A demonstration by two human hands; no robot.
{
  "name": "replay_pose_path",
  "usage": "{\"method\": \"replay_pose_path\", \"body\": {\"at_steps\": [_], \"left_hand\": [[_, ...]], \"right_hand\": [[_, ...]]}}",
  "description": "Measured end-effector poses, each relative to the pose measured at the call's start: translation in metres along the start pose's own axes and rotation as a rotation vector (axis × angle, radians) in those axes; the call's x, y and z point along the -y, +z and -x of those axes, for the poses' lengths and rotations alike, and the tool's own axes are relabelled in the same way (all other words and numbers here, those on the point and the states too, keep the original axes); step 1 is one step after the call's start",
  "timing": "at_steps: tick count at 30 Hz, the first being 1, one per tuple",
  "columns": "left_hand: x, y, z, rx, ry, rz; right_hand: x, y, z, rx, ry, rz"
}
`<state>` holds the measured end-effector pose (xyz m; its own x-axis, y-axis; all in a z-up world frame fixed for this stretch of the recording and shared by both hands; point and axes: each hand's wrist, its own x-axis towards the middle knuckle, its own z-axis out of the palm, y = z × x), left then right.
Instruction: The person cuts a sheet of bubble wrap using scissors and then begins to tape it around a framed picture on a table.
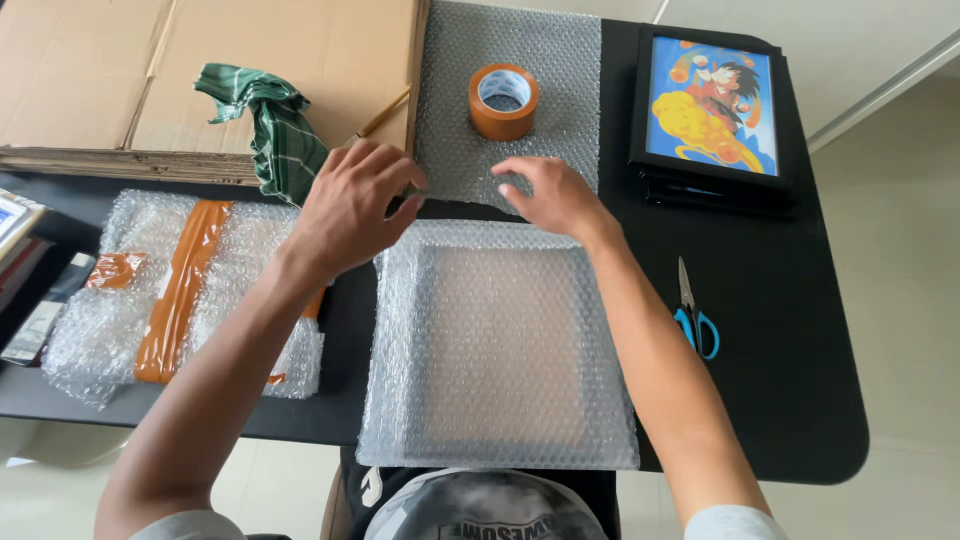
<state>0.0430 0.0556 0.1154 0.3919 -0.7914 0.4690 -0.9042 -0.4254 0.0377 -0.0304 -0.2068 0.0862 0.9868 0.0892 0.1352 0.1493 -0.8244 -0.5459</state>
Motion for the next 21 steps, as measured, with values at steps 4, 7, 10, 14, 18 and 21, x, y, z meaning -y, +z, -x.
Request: {"method": "replay_pose_path", "body": {"at_steps": [4, 7, 10, 14, 18, 21], "left_hand": [[-0.028, 0.002, 0.001, 0.156, -0.082, 0.107], [-0.046, 0.014, 0.003, 0.358, -0.128, 0.131], [-0.054, 0.026, 0.012, 0.408, -0.166, 0.123], [-0.050, 0.054, 0.033, 0.275, -0.122, -0.012], [-0.042, 0.067, 0.040, 0.190, -0.129, -0.088], [-0.040, 0.074, 0.037, 0.209, -0.138, -0.079]], "right_hand": [[-0.051, 0.010, -0.023, -0.146, 0.018, 0.154], [-0.076, 0.027, -0.057, -0.216, 0.022, 0.262], [-0.078, 0.039, -0.086, -0.255, 0.070, 0.254], [-0.098, 0.048, -0.104, -0.166, 0.173, 0.381], [-0.101, 0.019, -0.085, -0.223, 0.003, 0.364], [-0.058, -0.017, -0.025, -0.302, -0.004, 0.368]]}}
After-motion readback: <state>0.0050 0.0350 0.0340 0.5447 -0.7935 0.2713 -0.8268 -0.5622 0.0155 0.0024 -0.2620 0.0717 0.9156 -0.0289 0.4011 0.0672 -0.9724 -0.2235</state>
